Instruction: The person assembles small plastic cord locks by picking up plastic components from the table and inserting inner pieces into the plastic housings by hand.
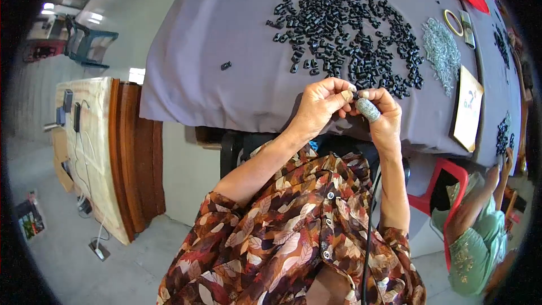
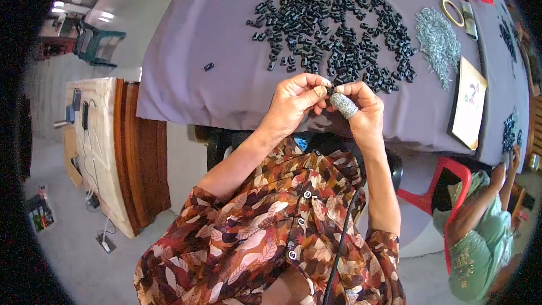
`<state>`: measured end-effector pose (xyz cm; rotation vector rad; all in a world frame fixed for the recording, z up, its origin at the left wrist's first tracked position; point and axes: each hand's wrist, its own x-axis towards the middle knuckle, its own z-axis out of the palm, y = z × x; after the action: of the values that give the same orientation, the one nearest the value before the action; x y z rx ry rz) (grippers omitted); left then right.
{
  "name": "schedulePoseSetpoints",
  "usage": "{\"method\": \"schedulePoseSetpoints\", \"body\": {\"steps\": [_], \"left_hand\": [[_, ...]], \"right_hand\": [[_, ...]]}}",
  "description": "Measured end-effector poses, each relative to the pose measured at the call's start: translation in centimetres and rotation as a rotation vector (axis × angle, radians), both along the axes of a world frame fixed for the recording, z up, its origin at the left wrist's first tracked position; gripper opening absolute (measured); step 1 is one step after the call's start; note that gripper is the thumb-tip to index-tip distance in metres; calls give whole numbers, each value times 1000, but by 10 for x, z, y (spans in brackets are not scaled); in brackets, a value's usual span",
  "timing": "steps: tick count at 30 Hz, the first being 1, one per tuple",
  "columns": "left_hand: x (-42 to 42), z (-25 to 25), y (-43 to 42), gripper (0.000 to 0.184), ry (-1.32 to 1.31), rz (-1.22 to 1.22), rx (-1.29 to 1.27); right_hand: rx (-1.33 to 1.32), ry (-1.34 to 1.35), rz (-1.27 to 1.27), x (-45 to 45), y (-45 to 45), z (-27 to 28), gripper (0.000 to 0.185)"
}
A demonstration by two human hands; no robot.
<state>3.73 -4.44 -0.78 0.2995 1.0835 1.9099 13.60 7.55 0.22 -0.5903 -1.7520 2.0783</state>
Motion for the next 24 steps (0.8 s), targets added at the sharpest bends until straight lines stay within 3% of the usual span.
{"method": "schedulePoseSetpoints", "body": {"steps": [12,19,24], "left_hand": [[4,0,0,9,186,4,-84],[6,-3,-2,9,127,-5,-19],[4,-7,-4,9,132,-37,-8]], "right_hand": [[40,26,21,2,2,-2,6],[-132,152,170,2,11,-6,10],[-21,176,127,2,8,-10,13]]}}
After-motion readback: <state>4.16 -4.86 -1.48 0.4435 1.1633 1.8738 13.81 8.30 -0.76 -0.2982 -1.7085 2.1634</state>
